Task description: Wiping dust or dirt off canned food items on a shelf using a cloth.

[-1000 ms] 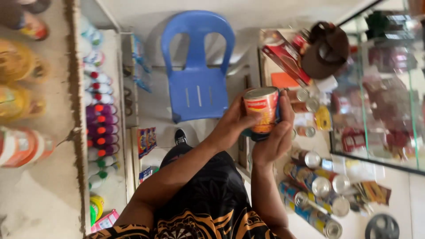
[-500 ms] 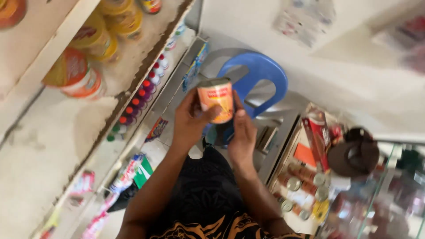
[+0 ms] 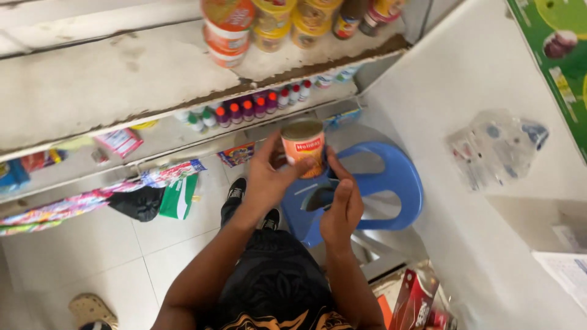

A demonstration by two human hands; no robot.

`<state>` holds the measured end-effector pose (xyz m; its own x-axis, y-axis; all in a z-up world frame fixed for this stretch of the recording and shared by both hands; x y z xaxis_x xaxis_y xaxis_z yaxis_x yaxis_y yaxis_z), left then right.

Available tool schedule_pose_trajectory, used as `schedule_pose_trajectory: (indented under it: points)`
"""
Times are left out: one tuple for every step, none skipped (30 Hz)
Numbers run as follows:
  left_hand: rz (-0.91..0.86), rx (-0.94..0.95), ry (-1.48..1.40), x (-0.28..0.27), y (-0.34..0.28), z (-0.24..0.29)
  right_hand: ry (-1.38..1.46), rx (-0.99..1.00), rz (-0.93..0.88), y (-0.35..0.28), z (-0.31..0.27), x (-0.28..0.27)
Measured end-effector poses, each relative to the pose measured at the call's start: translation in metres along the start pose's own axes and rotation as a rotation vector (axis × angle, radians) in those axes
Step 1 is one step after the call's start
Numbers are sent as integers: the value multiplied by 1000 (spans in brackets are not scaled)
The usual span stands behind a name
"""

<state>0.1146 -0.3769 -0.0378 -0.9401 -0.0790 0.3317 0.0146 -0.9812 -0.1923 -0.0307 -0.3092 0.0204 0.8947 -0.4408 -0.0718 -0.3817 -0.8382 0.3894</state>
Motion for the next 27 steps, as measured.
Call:
schedule_pose_trajectory:
  points:
    - [50, 76, 18, -11, 2, 11, 84, 70, 10, -3, 7, -2]
    - [68, 101, 15, -21, 8, 21, 102, 54, -10, -4, 7, 0]
    - [62, 218, -28, -30, 12, 39, 215, 144, -10, -7, 16, 1]
    - [52, 341, -69, -39, 16, 59, 328, 230, -12, -8, 25, 5]
    - [66, 373, -69, -45, 19, 83, 347, 211, -33, -7, 24, 7]
    - [56, 469, -47, -49, 19, 114, 363, 225, -59, -8, 26, 10]
    - [47, 565, -24, -53, 18, 144, 378, 239, -86, -8, 29, 13]
    - [56, 593, -20, -63, 25, 166, 396, 221, -102, -7, 30, 11]
    - [17, 694, 165, -62, 27, 193, 454, 236, -158, -7, 34, 13]
    - [-25, 791, 353, -59, 30, 220, 511, 248, -210, -5, 37, 16]
    - [-17, 819, 358, -63, 33, 235, 527, 226, -222, -2, 35, 17]
    - [-7, 857, 393, -65, 36, 251, 520, 234, -214, 0, 36, 15]
    - [4, 895, 428, -66, 39, 266, 513, 242, -206, 3, 39, 14]
    - [-2, 918, 431, -66, 40, 278, 526, 221, -203, 5, 38, 12]
    - [3, 885, 439, -67, 46, 287, 508, 246, -187, 6, 43, 10]
    - [10, 850, 446, -68, 51, 296, 488, 273, -171, 7, 48, 8]
    - [5, 870, 449, -73, 63, 302, 499, 255, -169, 9, 48, 7]
    - [16, 819, 517, -78, 79, 303, 461, 297, -150, 8, 54, 3]
    - [28, 767, 585, -84, 95, 303, 423, 339, -131, 8, 60, 0]
    - [32, 784, 587, -90, 105, 306, 432, 325, -136, 8, 65, -3]
    - [-14, 697, 584, -95, 123, 302, 424, 362, -108, 7, 76, -8]
    - [-59, 607, 583, -101, 139, 298, 417, 402, -82, 5, 87, -12]
    - [-53, 622, 588, -103, 145, 300, 428, 391, -89, 7, 89, -14]
    - [-44, 560, 594, -108, 154, 297, 432, 428, -77, 7, 95, -16]
    - [-35, 498, 599, -113, 163, 294, 436, 464, -66, 6, 101, -17]
    - [-29, 511, 604, -114, 164, 298, 446, 455, -72, 7, 112, -18]
    - [-76, 471, 549, -114, 167, 297, 452, 433, -63, 9, 123, -21]
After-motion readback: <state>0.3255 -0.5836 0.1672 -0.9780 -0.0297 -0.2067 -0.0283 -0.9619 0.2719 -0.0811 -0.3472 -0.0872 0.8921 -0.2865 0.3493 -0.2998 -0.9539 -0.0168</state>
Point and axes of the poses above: each hand's wrist, its own y-axis towards the middle knuckle, its own x-axis out of the palm, z = x × y, the point moved 9 cm from there along y, towards the middle knuckle, and after that the axes turned 5 degrees about -x, right-handed, at the moved point
